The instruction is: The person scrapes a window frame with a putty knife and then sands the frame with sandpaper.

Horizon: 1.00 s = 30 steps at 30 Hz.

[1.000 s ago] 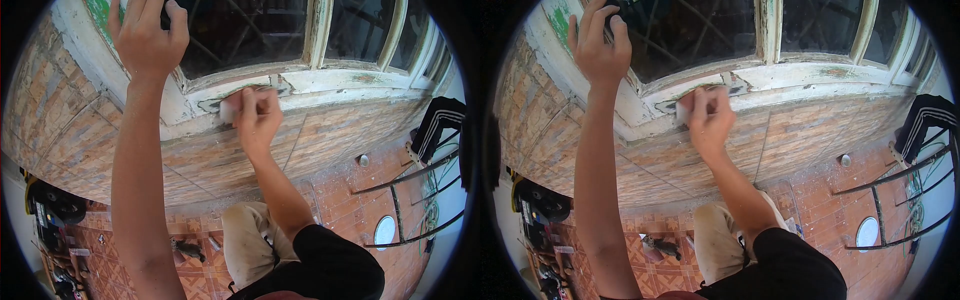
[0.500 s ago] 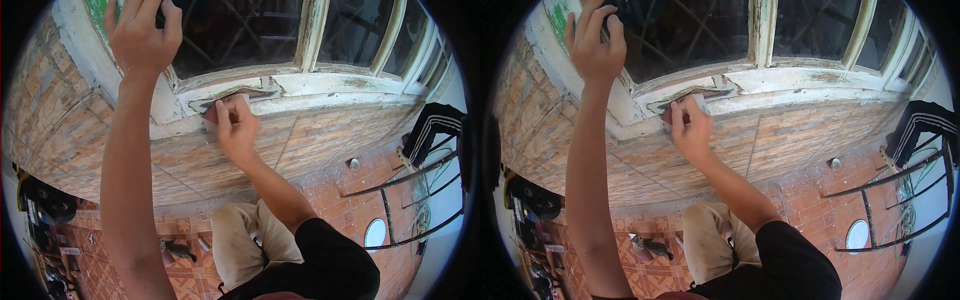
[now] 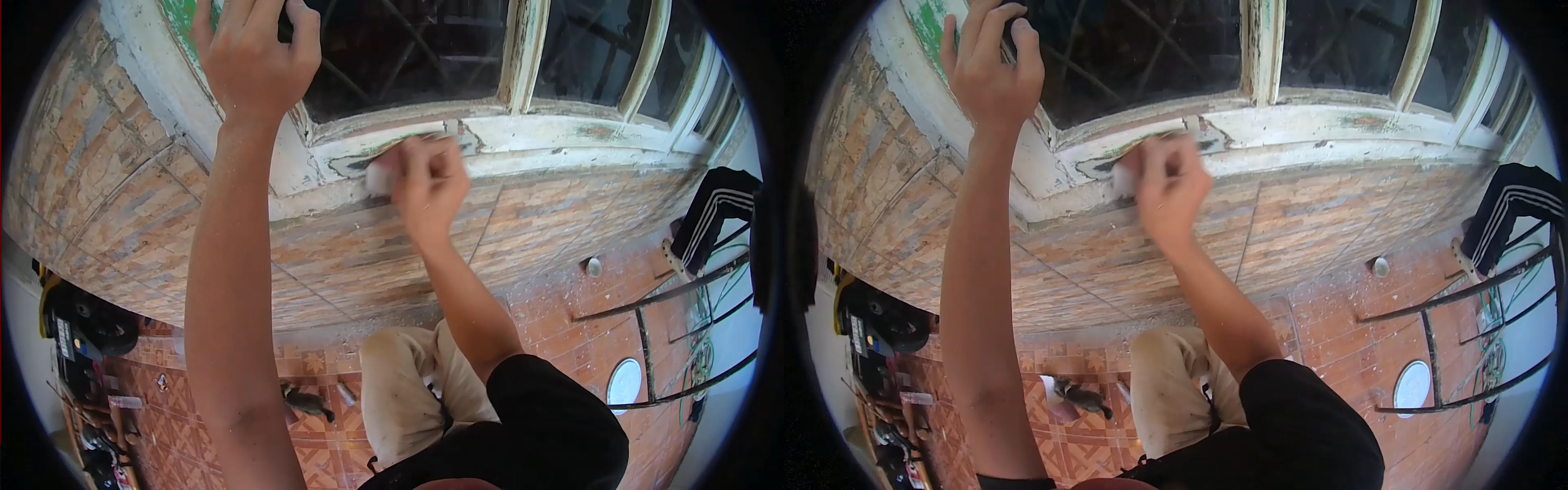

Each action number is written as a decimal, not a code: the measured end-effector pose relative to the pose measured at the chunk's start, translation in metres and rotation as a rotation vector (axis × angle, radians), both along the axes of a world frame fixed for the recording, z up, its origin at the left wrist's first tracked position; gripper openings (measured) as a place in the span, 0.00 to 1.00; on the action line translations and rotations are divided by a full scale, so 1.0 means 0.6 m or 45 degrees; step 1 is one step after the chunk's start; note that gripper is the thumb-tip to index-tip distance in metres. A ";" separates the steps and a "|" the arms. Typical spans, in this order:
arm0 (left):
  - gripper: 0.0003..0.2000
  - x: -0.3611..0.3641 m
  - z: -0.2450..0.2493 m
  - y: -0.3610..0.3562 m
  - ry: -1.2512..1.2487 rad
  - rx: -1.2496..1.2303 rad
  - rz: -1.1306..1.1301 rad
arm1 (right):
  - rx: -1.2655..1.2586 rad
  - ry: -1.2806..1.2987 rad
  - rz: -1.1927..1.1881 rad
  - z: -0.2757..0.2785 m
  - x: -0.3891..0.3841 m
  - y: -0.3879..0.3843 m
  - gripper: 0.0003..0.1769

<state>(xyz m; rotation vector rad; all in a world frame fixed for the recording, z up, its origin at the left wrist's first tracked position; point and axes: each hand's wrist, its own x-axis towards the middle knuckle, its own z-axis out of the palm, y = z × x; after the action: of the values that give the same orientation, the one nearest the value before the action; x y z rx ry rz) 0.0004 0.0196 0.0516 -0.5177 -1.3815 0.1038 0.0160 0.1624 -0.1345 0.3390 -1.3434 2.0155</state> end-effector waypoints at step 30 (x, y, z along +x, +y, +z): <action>0.06 0.000 -0.003 0.000 0.059 0.033 -0.083 | 0.182 -0.098 0.079 -0.008 0.021 -0.010 0.08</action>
<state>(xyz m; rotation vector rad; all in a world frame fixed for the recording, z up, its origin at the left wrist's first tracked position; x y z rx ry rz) 0.0007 0.0198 0.0499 -0.5350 -1.3181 0.0445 0.0286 0.1564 -0.1396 0.3756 -1.5467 2.0056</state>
